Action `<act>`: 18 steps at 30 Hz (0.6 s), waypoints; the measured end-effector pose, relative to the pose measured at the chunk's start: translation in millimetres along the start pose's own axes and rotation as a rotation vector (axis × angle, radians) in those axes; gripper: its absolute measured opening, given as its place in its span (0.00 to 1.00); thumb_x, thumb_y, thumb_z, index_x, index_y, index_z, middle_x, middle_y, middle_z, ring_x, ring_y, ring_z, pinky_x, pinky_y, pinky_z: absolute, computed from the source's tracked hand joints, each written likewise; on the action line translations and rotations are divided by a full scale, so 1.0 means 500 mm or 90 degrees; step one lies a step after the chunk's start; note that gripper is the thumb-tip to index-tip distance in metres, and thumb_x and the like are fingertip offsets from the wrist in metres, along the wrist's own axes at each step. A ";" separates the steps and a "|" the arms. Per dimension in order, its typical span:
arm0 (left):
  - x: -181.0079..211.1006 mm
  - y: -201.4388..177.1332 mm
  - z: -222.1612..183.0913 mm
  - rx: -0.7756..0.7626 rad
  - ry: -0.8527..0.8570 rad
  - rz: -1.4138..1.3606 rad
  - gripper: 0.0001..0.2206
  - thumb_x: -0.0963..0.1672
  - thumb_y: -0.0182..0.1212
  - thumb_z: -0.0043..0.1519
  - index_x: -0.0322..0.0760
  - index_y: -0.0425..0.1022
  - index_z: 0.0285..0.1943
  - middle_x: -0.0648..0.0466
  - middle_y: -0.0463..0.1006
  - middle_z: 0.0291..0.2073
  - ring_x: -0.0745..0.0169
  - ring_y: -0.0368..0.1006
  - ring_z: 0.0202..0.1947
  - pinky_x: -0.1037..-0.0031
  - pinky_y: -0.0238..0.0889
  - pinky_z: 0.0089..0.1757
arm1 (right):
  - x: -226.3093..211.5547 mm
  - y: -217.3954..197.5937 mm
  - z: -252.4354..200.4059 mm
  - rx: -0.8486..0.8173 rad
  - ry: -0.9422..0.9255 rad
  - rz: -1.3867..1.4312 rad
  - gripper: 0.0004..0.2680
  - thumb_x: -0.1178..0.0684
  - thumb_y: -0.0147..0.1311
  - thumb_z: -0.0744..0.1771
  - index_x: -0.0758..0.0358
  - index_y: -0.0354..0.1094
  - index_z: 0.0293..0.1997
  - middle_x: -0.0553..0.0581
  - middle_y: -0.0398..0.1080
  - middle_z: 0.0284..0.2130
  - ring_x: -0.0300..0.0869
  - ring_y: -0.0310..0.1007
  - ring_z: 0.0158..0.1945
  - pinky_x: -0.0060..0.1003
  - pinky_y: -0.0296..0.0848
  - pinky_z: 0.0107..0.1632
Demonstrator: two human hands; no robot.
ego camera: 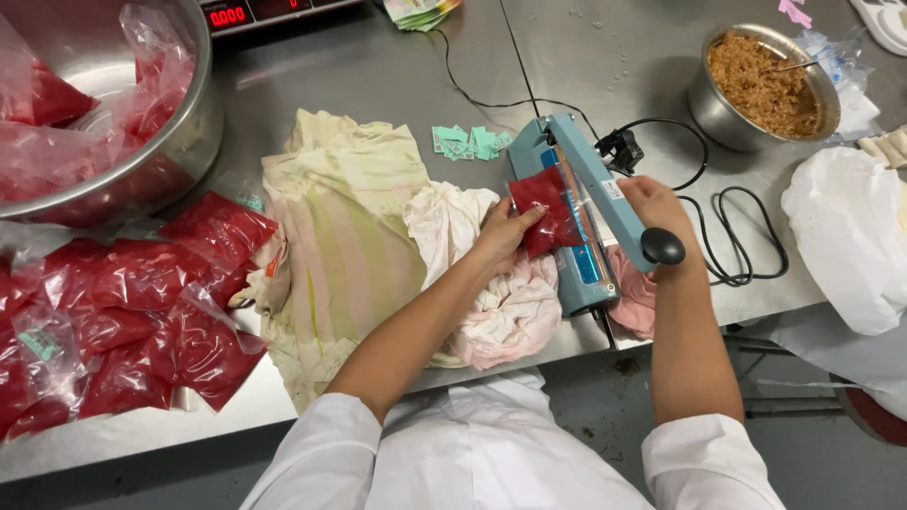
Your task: Wiping and sealing plastic pouches filled with red sauce using an impulse sealer.
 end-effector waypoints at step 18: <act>-0.025 -0.017 0.024 -0.014 0.004 -0.001 0.35 0.46 0.74 0.59 0.44 0.59 0.74 0.48 0.69 0.56 0.46 0.67 0.57 0.49 0.73 0.46 | -0.115 0.043 -0.259 0.177 -0.214 -0.167 0.11 0.58 0.48 0.63 0.62 0.62 0.49 0.62 0.62 0.42 0.60 0.65 0.51 0.53 0.65 0.57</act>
Point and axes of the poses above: each hand's wrist, its own z-axis towards the middle knuckle, its own y-axis out of the palm, x = y × z, the point moved 8 cm from there along z, towards the middle knuckle
